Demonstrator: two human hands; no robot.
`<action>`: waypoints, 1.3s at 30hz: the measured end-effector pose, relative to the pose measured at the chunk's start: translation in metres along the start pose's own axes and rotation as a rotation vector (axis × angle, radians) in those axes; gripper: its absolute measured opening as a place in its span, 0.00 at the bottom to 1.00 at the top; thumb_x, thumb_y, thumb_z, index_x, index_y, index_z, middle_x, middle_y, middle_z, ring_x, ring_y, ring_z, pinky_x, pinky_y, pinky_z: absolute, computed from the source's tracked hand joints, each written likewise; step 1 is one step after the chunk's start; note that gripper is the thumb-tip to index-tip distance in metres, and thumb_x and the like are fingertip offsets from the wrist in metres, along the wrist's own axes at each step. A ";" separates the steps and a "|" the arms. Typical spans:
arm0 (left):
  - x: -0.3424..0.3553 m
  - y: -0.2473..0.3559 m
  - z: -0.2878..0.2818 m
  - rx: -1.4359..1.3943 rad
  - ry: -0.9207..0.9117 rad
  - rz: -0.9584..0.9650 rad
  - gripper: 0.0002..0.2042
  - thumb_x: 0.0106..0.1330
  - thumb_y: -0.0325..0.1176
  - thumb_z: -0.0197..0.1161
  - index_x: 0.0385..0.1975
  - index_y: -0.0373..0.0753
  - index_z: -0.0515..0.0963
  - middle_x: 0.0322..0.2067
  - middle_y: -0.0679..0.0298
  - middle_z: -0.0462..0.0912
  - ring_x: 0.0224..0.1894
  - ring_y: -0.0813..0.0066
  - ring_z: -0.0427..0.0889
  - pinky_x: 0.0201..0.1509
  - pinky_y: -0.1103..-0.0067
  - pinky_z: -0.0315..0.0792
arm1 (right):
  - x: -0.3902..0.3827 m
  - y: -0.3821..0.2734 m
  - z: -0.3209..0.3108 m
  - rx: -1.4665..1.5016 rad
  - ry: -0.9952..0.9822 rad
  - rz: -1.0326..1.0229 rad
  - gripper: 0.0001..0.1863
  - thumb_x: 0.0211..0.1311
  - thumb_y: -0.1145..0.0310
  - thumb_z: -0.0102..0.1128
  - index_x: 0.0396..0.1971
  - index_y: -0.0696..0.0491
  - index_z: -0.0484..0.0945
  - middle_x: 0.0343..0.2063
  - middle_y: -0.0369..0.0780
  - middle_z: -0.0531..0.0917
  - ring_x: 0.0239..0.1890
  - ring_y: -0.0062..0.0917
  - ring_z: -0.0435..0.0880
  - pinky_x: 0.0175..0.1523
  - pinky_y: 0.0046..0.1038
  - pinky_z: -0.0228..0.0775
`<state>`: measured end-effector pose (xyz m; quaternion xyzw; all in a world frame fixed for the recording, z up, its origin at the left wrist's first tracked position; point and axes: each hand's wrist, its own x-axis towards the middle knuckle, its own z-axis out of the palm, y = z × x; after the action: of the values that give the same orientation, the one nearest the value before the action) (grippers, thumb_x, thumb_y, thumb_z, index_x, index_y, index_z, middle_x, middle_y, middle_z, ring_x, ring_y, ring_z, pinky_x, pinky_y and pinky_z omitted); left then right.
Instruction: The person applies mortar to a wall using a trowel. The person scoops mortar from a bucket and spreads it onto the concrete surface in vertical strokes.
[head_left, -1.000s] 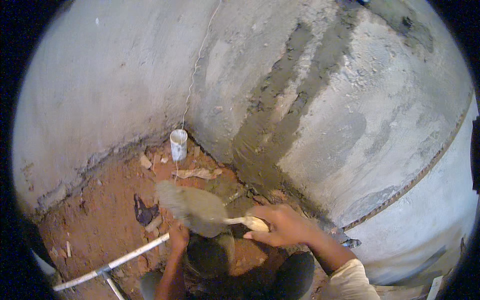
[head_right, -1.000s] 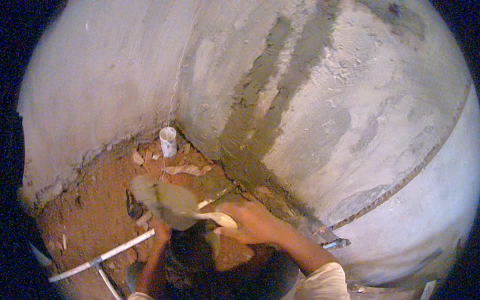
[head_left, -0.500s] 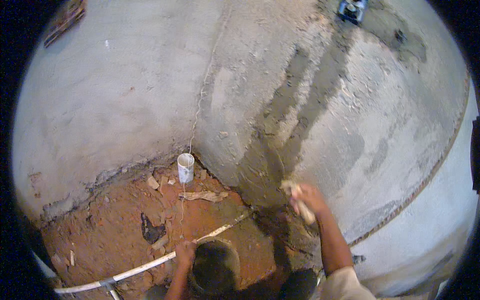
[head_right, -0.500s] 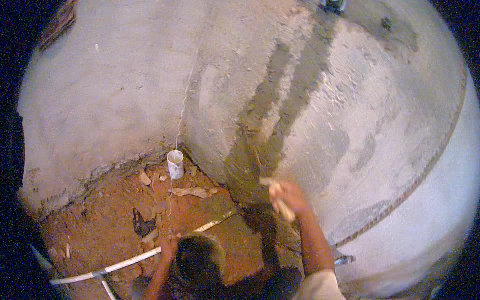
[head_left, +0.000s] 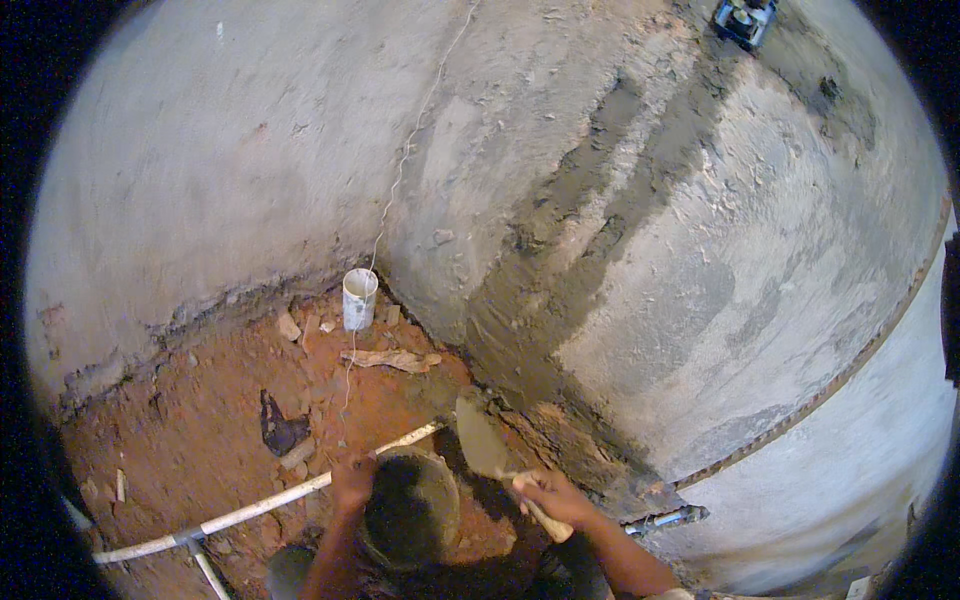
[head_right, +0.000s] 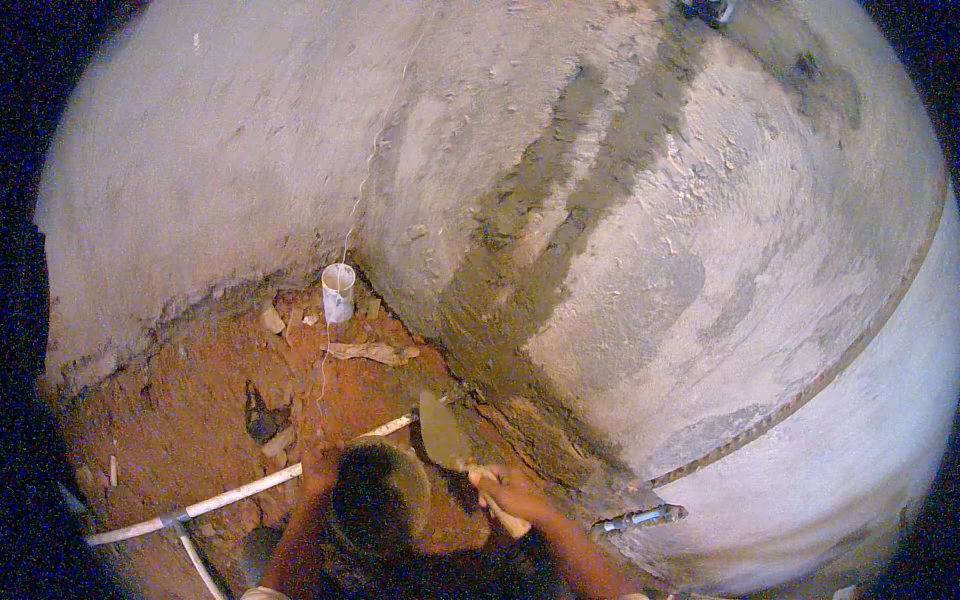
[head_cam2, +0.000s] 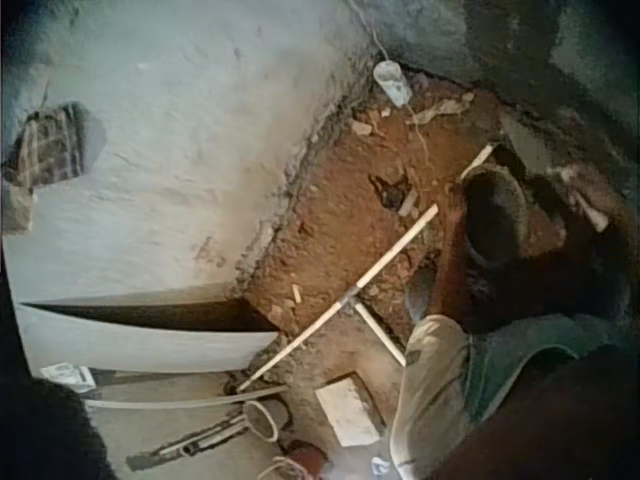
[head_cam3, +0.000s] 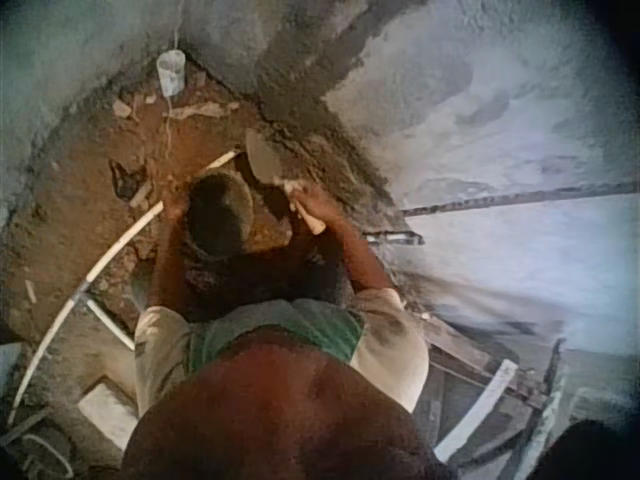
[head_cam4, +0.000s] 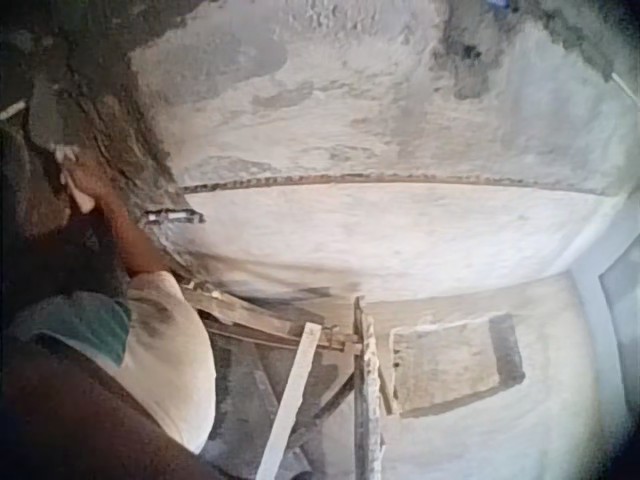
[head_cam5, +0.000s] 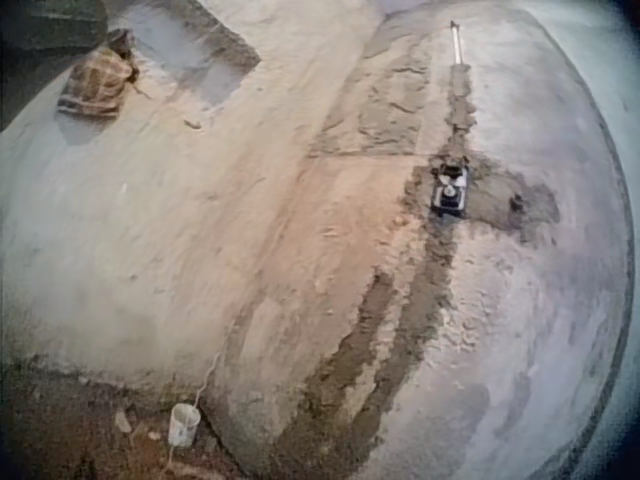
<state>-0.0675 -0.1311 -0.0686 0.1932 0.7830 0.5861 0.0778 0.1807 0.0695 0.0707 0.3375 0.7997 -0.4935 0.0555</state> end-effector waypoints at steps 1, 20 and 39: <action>0.000 -0.002 -0.002 -0.008 -0.017 -0.060 0.13 0.56 0.36 0.60 0.21 0.30 0.74 0.16 0.56 0.74 0.21 0.70 0.72 0.27 0.73 0.66 | 0.006 -0.012 -0.010 -0.127 0.001 0.055 0.20 0.63 0.54 0.46 0.33 0.57 0.74 0.29 0.40 0.79 0.28 0.20 0.76 0.35 0.24 0.68; 0.010 -0.052 0.012 0.040 0.018 0.135 0.16 0.54 0.40 0.59 0.15 0.32 0.70 0.17 0.50 0.73 0.20 0.56 0.73 0.25 0.67 0.64 | 0.107 -0.184 -0.143 -1.025 0.809 -0.233 0.21 0.57 0.53 0.52 0.34 0.59 0.73 0.26 0.52 0.79 0.30 0.47 0.78 0.37 0.45 0.69; 0.010 -0.029 0.005 -0.008 0.023 -0.091 0.14 0.52 0.37 0.61 0.16 0.30 0.72 0.15 0.52 0.75 0.21 0.60 0.76 0.28 0.69 0.69 | 0.041 -0.206 -0.171 -0.838 0.996 -0.349 0.22 0.56 0.52 0.53 0.32 0.60 0.76 0.25 0.53 0.79 0.30 0.48 0.78 0.36 0.40 0.69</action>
<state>-0.0812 -0.1297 -0.0962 0.1505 0.7894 0.5873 0.0961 0.0684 0.1716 0.2952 0.3405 0.8965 0.0711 -0.2742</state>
